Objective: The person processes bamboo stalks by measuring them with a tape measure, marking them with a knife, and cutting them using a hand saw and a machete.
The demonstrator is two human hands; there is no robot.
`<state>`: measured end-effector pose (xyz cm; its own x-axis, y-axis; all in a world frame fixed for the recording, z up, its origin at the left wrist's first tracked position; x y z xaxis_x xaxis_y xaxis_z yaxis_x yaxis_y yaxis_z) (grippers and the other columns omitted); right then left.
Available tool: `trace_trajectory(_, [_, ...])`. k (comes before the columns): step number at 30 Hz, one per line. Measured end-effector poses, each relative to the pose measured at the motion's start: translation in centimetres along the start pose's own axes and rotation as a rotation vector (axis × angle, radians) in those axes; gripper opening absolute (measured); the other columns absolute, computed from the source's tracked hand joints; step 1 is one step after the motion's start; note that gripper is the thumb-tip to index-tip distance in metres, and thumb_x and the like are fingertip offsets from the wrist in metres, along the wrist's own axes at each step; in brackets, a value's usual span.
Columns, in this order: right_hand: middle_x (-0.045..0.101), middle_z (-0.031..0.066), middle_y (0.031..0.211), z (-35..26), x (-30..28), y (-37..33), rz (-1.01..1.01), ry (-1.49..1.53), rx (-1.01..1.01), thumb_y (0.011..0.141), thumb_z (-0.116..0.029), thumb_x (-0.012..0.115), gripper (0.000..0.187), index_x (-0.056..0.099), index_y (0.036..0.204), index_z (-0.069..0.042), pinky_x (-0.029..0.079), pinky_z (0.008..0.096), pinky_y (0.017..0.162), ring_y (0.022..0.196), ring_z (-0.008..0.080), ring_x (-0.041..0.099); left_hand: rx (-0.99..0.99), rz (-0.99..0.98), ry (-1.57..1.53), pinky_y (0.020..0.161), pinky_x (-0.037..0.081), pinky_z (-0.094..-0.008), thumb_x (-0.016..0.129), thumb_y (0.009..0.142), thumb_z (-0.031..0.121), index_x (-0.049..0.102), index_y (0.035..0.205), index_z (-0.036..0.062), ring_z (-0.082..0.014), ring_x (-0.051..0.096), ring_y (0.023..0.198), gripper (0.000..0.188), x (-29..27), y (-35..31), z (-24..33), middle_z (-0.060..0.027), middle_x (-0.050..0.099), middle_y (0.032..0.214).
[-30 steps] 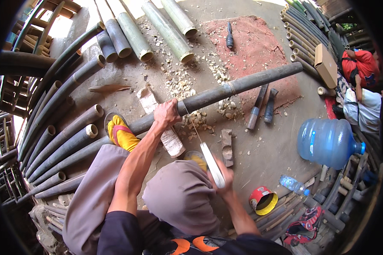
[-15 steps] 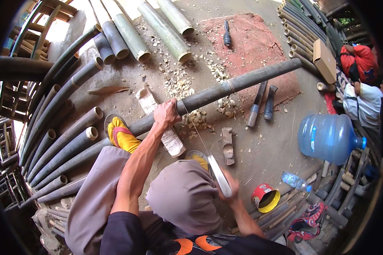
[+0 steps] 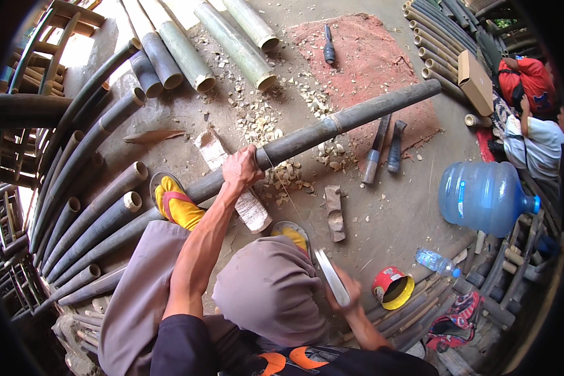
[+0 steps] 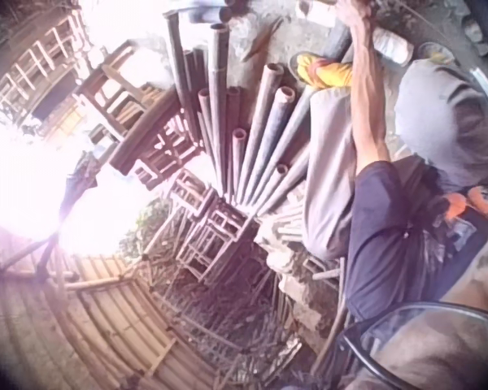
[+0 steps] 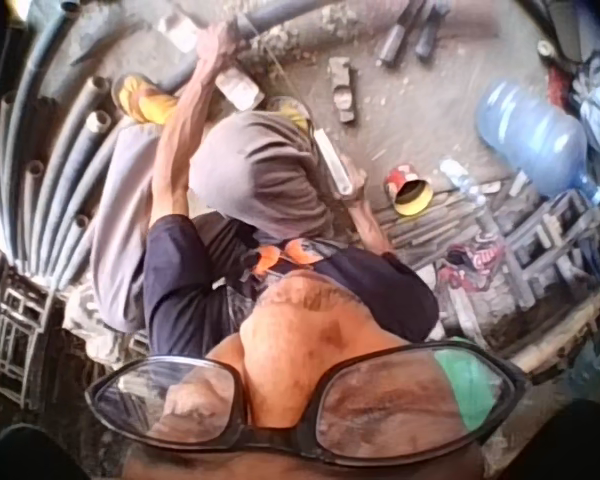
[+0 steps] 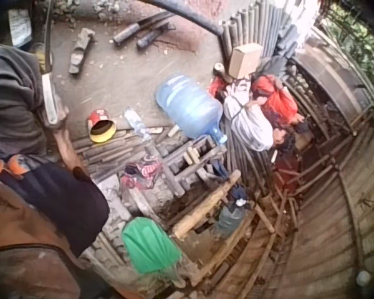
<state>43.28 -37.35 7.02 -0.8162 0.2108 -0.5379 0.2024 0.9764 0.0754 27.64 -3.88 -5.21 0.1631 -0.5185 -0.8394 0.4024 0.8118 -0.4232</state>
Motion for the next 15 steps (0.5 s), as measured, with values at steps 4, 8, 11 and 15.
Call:
trace_trajectory(4, [0.066, 0.0265, 0.108, 0.5, -0.6, -2.9, -0.013, -0.053, 0.023, 0.078, -0.005, 0.063, 0.040, 0.060, 0.114, 0.011, 0.057, 0.0387, 0.080, 0.096, 0.0351, 0.070, 0.048, 0.107, 0.019, 0.072, 0.054, -0.0453, 0.076, 0.061, 0.020, 0.058, 0.094, 0.0061, -0.0345, 0.068, 0.084, 0.040, 1.3, 0.3, -0.2, -0.0152, 0.067, 0.092])
trace_trajectory(8, [0.068, 0.0222, 0.097, 3.5, 7.7, 14.3, 0.133, 0.145, -0.069, 0.076, -0.001, 0.062, 0.051, 0.054, 0.126, 0.006, 0.056, 0.0328, 0.060, 0.069, 0.0265, 0.070, 0.090, 0.141, -0.009, 0.073, 0.053, -0.0464, 0.076, 0.061, 0.020, 0.057, 0.094, 0.0056, -0.0353, 0.067, 0.085, 0.040, 1.0, 0.4, 1.2, -0.0163, 0.067, 0.094])
trace_trajectory(11, [0.068, 0.0219, 0.099, 2.4, 8.4, 14.1, 0.028, 0.207, 0.195, 0.077, -0.001, 0.064, 0.051, 0.054, 0.127, 0.004, 0.056, 0.0330, 0.063, 0.073, 0.0275, 0.070, 0.044, 0.071, -0.036, 0.074, 0.053, -0.0482, 0.078, 0.061, 0.026, 0.058, 0.095, 0.0054, -0.0385, 0.067, 0.083, 0.045, 0.2, 0.0, 0.4, -0.0171, 0.068, 0.091])
trace_trajectory(15, [0.065, 0.0247, 0.114, 0.4, -0.2, -2.4, -0.013, 0.007, 0.058, 0.076, 0.000, 0.061, 0.049, 0.056, 0.124, 0.009, 0.056, 0.0356, 0.084, 0.102, 0.0329, 0.068, 0.046, 0.056, -0.006, 0.074, 0.054, -0.0469, 0.074, 0.061, 0.019, 0.057, 0.094, 0.0041, -0.0366, 0.067, 0.086, 0.040, -0.1, -0.1, 0.1, -0.0162, 0.067, 0.092])
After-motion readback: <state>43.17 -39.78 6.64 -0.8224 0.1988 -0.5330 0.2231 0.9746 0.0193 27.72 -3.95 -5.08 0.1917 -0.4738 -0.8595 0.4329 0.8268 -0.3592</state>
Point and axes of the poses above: each hand's wrist, its own y-axis towards the middle knuckle, its own x-axis out of the palm, z = x × y, the point moved 1 cm from there along y, towards the middle knuckle
